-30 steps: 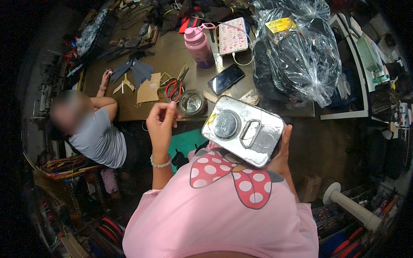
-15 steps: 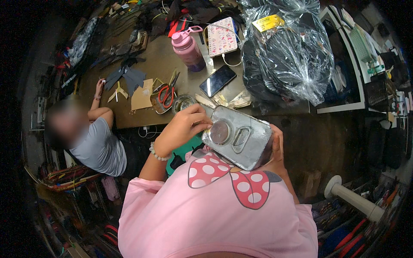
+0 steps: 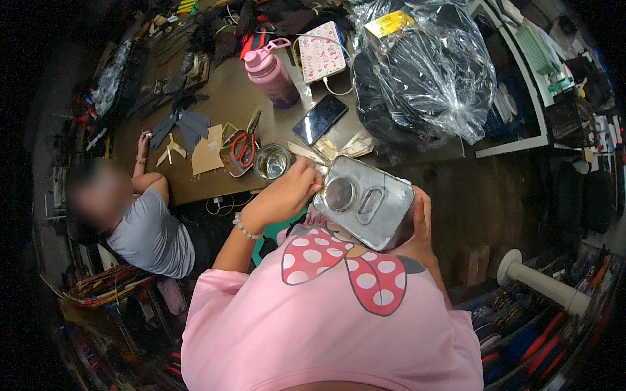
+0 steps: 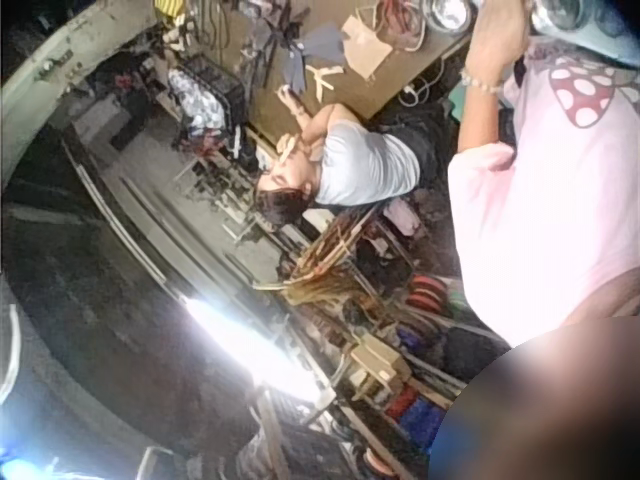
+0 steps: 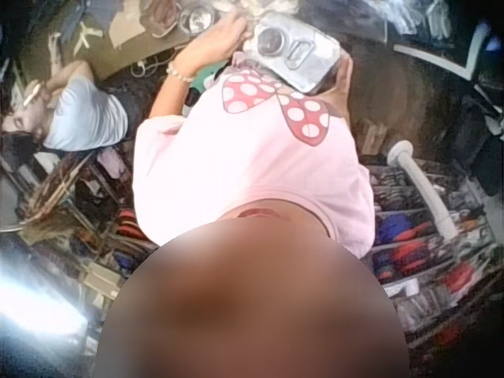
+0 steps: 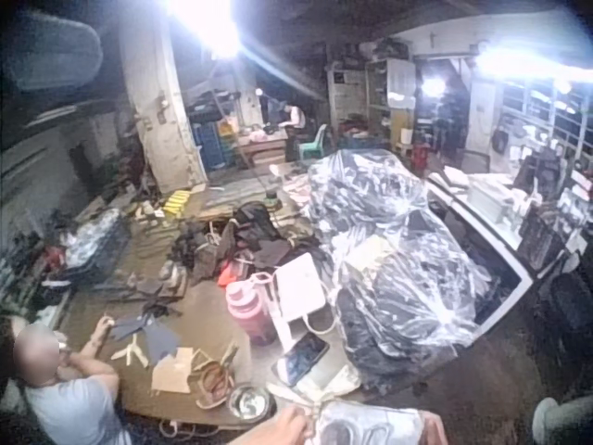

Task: The person opens a metal can and uses a brush to apply a yellow substance onto a dark textured mat. They then pick up black fabric strips and place them onto the treated area of the mat.

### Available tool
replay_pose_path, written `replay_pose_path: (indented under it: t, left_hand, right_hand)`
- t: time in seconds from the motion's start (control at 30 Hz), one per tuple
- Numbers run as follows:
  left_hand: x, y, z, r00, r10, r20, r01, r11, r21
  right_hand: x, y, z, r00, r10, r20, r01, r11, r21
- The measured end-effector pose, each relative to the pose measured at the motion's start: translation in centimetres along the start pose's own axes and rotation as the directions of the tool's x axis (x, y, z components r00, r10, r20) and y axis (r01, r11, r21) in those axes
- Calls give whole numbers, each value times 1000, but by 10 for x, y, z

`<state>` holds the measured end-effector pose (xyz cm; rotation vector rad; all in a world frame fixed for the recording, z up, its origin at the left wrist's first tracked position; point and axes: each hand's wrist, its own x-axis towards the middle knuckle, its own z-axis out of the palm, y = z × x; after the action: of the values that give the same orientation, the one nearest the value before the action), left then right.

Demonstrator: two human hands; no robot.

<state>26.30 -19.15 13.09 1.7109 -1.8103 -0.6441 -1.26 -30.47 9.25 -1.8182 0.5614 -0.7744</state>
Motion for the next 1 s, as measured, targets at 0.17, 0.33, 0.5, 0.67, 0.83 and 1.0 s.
replay_pose_path:
  t: [0.17, 0.33, 0.5, 0.67, 0.83, 1.0]
  left_hand:
    - [-15, -6, 9, 990, -42, -135, 31, 996, -82]
    - [-21, -4, 5, 955, -194, -225, 125, 949, -290]
    - [-10, -5, 1, 980, -139, -139, 83, 935, -344]
    - [-5, -10, 4, 990, -13, -141, -10, 986, -165]
    - [-2, -16, 14, 997, 0, -75, -6, 997, -75]
    - [-14, -18, 26, 992, 76, -102, -73, 997, 34]
  right_hand:
    - [-3, -7, 2, 987, -158, -13, 156, 982, -106]
    - [3, -15, 3, 989, -147, 12, 147, 979, -138]
    - [6, -22, 4, 983, -179, 28, 181, 971, -158]
    - [7, -24, 11, 986, -166, 15, 166, 980, -112]
    - [6, -27, 9, 984, -171, 53, 177, 973, -146]
    - [3, -23, 12, 991, -123, 51, 131, 971, -199]
